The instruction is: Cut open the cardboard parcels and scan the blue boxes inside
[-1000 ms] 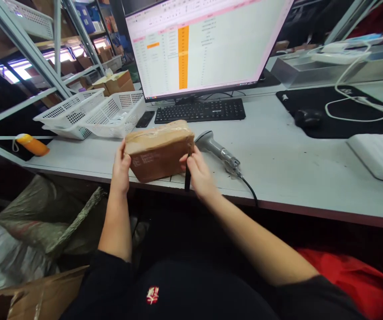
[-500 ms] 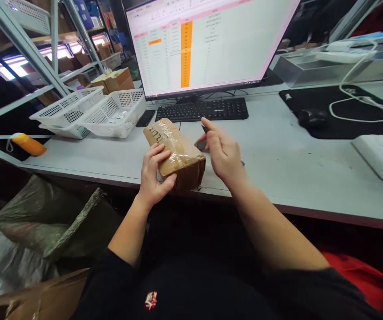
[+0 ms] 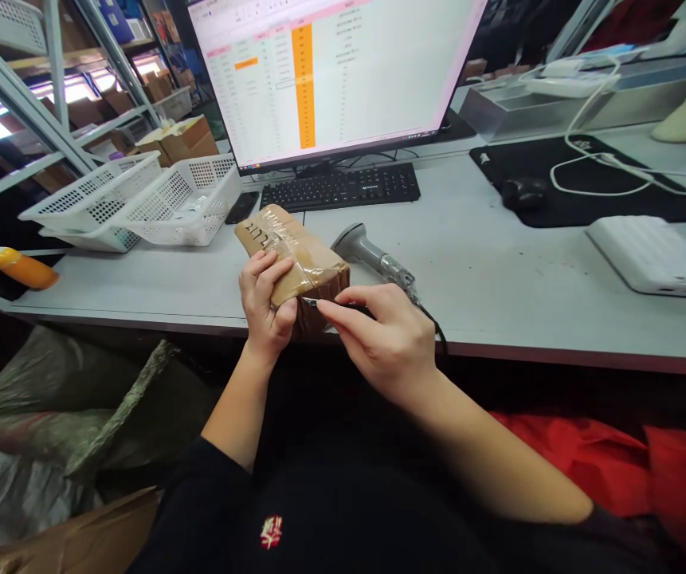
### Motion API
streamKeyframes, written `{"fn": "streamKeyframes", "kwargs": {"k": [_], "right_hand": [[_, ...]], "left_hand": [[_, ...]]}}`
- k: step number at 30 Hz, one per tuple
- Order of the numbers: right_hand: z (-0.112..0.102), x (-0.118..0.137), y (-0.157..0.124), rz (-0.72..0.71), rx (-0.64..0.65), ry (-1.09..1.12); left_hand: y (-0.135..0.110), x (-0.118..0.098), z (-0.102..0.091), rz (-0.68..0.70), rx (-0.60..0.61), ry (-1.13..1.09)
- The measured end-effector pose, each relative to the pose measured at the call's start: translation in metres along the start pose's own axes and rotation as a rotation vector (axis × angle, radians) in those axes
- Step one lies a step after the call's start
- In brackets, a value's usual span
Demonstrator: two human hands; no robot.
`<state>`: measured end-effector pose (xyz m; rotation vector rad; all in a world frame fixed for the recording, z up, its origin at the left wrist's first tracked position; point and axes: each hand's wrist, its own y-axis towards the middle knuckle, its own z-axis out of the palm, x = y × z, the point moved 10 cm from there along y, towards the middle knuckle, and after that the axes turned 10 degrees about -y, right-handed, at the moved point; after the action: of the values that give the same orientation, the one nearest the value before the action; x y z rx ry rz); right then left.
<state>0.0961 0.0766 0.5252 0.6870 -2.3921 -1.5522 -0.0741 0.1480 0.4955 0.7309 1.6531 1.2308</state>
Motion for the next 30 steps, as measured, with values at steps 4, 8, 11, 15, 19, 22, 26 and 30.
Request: {"fn": "streamKeyframes", "kwargs": {"k": [4, 8, 11, 15, 19, 22, 26, 30], "right_hand": [[0.003, 0.005, 0.005, -0.007, -0.004, 0.010], [0.004, -0.007, 0.008, 0.015, 0.015, -0.030], [-0.001, -0.028, 0.010, 0.080, 0.013, -0.092], [-0.006, -0.041, 0.008, 0.109, 0.028, -0.114], [-0.009, -0.050, 0.000, 0.187, -0.022, -0.010], [-0.002, -0.054, -0.005, 0.204, -0.040, 0.143], [0.007, -0.043, -0.005, 0.150, -0.021, 0.146], [0.007, -0.022, -0.003, 0.035, 0.000, 0.067]], "left_hand": [[-0.002, 0.000, -0.003, 0.015, -0.032, -0.025], [-0.004, 0.000, -0.004, 0.038, -0.062, -0.015], [-0.004, -0.002, -0.003, 0.063, -0.075, -0.033], [-0.003, -0.001, -0.001, 0.055, -0.073, -0.006], [-0.001, -0.002, -0.003, 0.032, -0.035, 0.046], [0.001, -0.008, -0.002, 0.079, 0.015, 0.059], [0.003, -0.007, 0.000, 0.083, 0.053, 0.053], [0.003, -0.005, 0.001, 0.071, 0.045, 0.060]]}}
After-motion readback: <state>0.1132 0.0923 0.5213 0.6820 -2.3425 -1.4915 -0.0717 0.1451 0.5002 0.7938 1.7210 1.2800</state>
